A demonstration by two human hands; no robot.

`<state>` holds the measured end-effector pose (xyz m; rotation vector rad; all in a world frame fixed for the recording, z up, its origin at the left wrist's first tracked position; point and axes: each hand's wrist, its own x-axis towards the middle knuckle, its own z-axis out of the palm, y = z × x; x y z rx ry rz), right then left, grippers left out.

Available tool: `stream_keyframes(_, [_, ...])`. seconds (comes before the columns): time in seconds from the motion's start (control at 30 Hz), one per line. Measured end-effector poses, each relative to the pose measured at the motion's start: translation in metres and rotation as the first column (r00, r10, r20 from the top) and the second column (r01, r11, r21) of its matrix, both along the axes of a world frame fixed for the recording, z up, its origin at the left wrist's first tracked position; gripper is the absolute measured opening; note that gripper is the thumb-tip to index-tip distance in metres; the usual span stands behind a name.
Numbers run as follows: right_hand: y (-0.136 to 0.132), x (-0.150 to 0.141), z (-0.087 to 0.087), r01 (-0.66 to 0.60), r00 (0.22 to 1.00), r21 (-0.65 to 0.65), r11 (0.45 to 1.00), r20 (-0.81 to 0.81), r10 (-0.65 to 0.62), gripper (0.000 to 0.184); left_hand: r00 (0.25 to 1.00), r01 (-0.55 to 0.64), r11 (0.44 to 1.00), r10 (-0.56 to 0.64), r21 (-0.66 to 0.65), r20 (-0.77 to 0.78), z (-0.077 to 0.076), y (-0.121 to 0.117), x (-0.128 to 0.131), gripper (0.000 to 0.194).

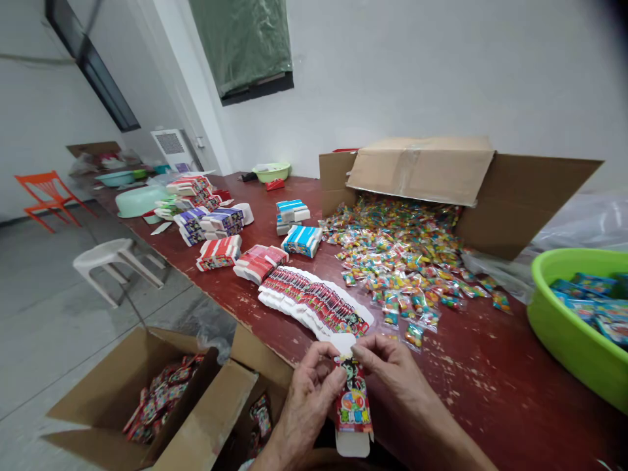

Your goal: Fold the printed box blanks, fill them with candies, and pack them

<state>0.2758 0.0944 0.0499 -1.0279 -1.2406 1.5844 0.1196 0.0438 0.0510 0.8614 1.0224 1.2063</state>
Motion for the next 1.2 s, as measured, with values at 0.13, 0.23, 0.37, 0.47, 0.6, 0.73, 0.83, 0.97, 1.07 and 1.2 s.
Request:
stream_keyframes(0.13, [0.009,0.002,0.010,-0.010,0.998,-0.010,1.000,-0.069,0.010,0.043,0.991,-0.010,1.000,0.013,0.028,-0.133,0.009,0.000,-0.003,0.032])
stream_keyframes(0.23, [0.007,0.000,0.017,-0.033,0.997,0.031,0.999,-0.065,0.035,0.038,0.990,-0.046,0.996,0.056,0.076,-0.132,0.014,0.002,-0.003,0.029])
stream_keyframes(0.37, [0.004,0.001,0.018,0.007,1.000,0.184,0.983,0.001,-0.007,0.028,0.993,-0.107,0.994,0.108,-0.024,0.044,0.019,0.004,-0.001,0.058])
stream_keyframes(0.47, [0.002,0.004,0.019,0.014,0.999,0.278,0.960,0.045,-0.028,0.023,0.987,0.080,0.977,-0.050,-0.196,0.151,0.024,0.003,0.002,0.049])
stream_keyframes(0.6, [0.001,0.006,0.025,-0.115,0.963,0.407,0.906,0.269,0.001,0.020,0.980,0.150,0.927,-0.092,-0.344,0.179,0.023,0.002,0.005,0.052])
stream_keyframes(0.73, [0.006,0.003,0.029,-0.106,0.983,0.103,0.989,0.159,0.089,0.021,0.993,0.104,0.957,-0.084,-0.271,0.082,0.014,0.005,0.006,0.059])
stream_keyframes(0.83, [0.013,0.003,0.029,-0.092,0.990,-0.009,0.996,0.103,0.092,0.018,0.993,0.115,0.973,-0.117,-0.200,0.005,0.009,0.007,0.004,0.063])
stream_keyframes(0.97, [0.017,0.006,0.028,-0.056,0.988,-0.010,0.998,0.143,0.057,0.010,0.983,0.158,0.974,-0.170,-0.165,-0.064,0.003,0.009,0.000,0.067])
stream_keyframes(1.07, [0.013,0.009,0.029,-0.126,0.980,0.080,0.989,0.166,0.111,0.011,0.981,0.149,0.976,-0.167,-0.160,-0.102,0.001,0.010,-0.002,0.067])
stream_keyframes(1.2, [0.004,0.012,0.032,-0.327,0.921,0.367,0.871,0.332,0.206,0.015,0.985,0.140,0.975,-0.155,-0.169,-0.077,0.001,0.011,0.001,0.070])
